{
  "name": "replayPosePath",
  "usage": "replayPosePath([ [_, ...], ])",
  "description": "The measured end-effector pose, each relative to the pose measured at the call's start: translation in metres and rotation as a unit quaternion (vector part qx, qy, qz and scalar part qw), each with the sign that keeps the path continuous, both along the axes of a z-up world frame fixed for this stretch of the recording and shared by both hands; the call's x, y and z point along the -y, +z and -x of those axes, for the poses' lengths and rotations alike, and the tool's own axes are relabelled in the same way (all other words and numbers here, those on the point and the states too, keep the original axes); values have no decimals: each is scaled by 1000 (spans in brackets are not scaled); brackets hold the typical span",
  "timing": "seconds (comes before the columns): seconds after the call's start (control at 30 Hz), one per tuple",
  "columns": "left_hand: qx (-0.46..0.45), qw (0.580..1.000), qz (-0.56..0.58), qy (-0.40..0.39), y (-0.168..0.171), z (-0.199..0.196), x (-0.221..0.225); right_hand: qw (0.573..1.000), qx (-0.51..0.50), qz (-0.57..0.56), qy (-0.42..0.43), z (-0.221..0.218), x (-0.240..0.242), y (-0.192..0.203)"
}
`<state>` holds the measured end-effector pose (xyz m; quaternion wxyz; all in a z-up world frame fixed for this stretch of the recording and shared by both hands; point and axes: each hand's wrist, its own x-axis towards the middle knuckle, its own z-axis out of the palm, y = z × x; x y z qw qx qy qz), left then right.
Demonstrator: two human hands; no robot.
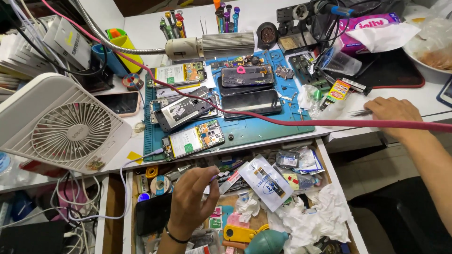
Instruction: The person is inspecting and organizing various disassembled mobile phone components, including screens, batteries, and frames, on a cluttered repair workbench.
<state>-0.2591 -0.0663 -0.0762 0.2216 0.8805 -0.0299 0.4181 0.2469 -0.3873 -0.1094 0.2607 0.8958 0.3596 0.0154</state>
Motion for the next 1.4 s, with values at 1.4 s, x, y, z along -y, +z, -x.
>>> replayPosePath([
  [1.4,-2,676,733,79,-39,35,104,812,-252,-526,28,372,-44,58],
])
